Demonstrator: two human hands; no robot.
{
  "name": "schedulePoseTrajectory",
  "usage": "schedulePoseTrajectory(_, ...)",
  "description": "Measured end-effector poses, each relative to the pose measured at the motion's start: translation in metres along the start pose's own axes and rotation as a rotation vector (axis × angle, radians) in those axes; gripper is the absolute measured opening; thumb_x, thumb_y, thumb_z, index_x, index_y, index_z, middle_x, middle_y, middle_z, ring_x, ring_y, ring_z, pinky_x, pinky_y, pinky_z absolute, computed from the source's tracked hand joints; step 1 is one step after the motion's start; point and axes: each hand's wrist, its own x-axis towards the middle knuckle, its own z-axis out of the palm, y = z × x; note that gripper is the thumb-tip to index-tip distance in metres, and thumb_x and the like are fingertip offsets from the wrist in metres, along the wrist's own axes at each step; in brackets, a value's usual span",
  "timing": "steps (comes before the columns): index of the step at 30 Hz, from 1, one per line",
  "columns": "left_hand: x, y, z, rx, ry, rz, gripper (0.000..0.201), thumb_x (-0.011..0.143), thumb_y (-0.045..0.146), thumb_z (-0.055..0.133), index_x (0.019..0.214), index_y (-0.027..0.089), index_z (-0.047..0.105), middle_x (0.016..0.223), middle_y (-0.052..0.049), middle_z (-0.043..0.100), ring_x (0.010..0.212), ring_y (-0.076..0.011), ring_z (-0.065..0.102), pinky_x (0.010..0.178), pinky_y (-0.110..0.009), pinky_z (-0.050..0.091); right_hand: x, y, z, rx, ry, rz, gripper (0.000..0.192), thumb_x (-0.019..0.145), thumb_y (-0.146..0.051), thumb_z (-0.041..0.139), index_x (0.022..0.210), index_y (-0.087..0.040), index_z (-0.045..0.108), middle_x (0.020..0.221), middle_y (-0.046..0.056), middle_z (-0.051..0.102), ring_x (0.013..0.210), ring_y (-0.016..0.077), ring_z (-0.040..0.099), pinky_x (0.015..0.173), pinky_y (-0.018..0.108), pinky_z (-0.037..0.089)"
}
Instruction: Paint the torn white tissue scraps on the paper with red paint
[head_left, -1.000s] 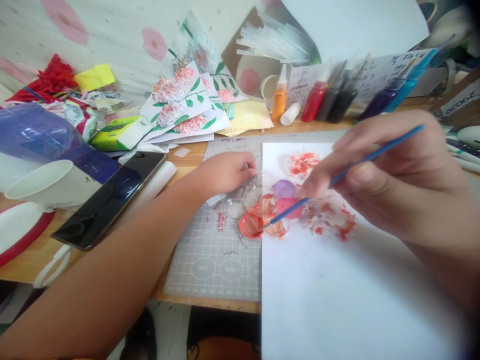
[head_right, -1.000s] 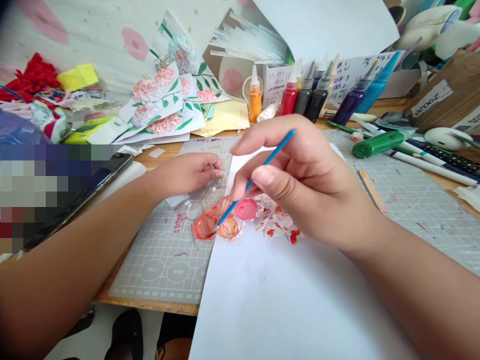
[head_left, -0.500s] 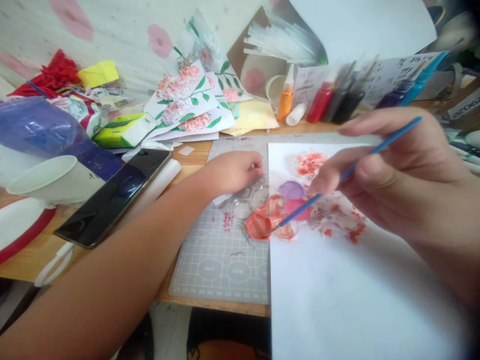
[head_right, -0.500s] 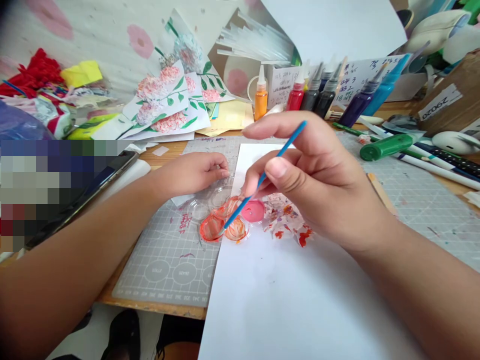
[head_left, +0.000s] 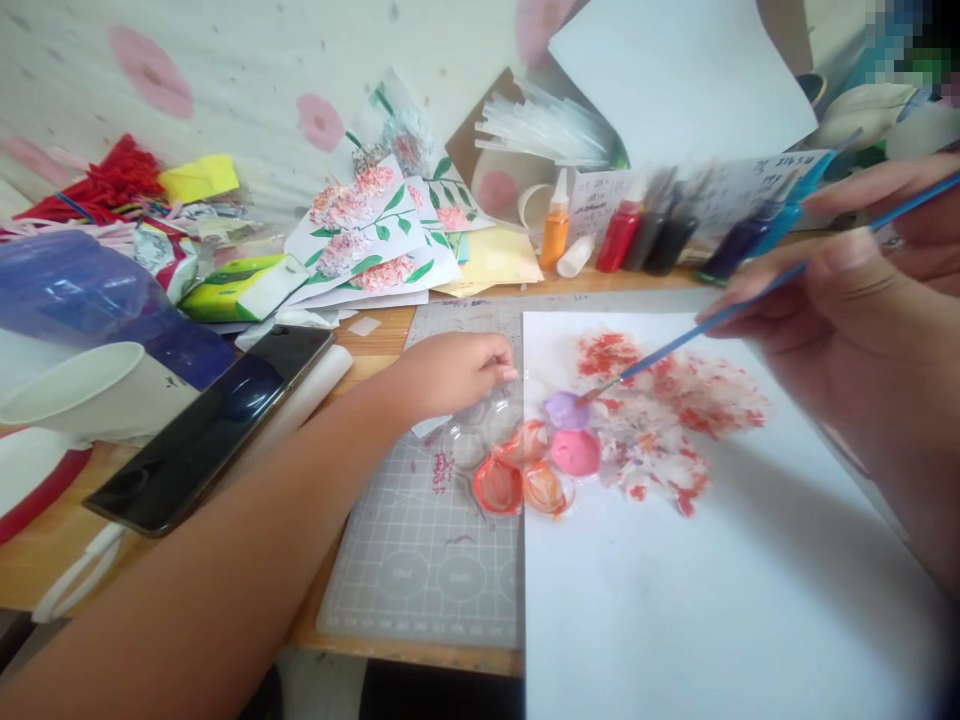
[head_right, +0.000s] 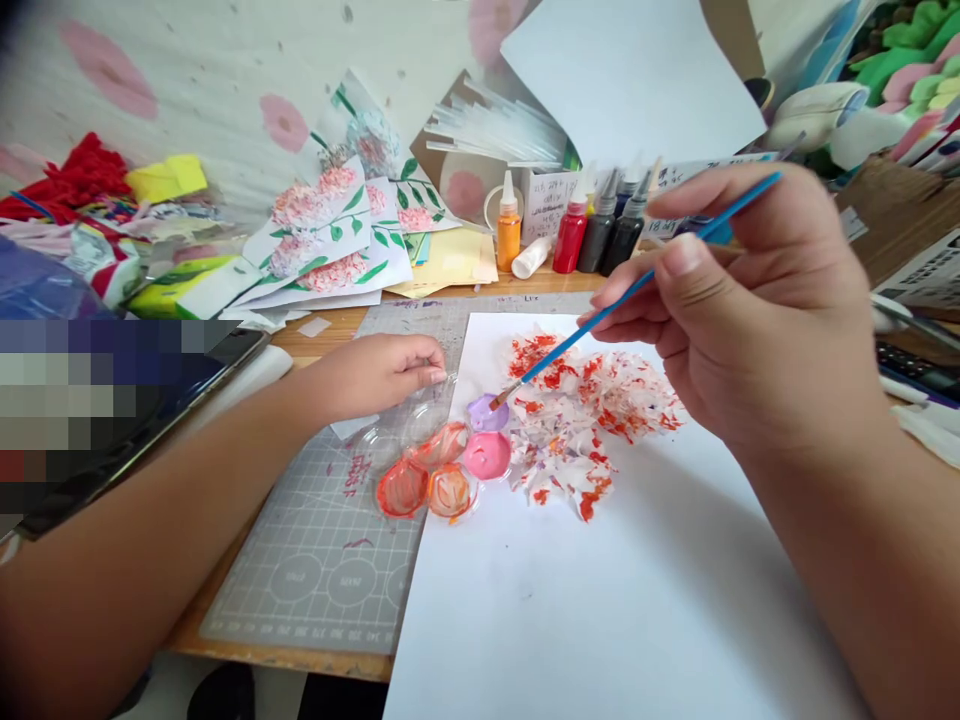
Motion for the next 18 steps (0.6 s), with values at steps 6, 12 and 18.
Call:
schedulePoseTrajectory(6, -0.0006, -0.0028, -0.0016, -0.03, -0.046, 0.047, 0.029, 0.083, 0.045, 0.041, 0.085, 0.023, 0.058, 0.072, 0.002, 0.062, 0.064, -0.0126, 0.053, 0.057, -0.024, 0.032, -0.0016, 0.0008, 0.0042, 0.061, -0.048, 0.061, 0.016, 0.075, -0.023, 0.067, 0.087, -0.023, 0.057, 0.061, -0.002, 0.061, 0.06, 0.0116, 0.062, 0.052, 0.026, 0.056)
schedulePoseTrajectory(12, -0.0005, -0.004, -0.0022, -0.038, -0.05, 0.055, 0.03, 0.083, 0.046, 0.041, 0.086, 0.023, 0.06, 0.072, 0.003, 0.062, 0.063, -0.0117, 0.052, 0.057, -0.023, 0.033, -0.0067, -0.0015, 0.006, 0.106, -0.139, 0.068, 0.014, 0.077, -0.022, 0.065, 0.089, -0.023, 0.057, 0.061, -0.004, 0.06, 0.059, 0.0085, 0.06, 0.049, 0.021, 0.053)
schedulePoseTrajectory(18, 0.0005, -0.0029, -0.0027, -0.02, -0.048, 0.078, 0.031, 0.083, 0.045, 0.041, 0.089, 0.022, 0.061, 0.071, 0.002, 0.061, 0.064, -0.0126, 0.052, 0.06, -0.024, 0.033, -0.0063, 0.0029, 0.001, 0.047, -0.255, -0.092, 0.015, 0.078, -0.021, 0.063, 0.093, -0.024, 0.059, 0.067, -0.002, 0.056, 0.061, 0.0144, 0.062, 0.047, 0.031, 0.054)
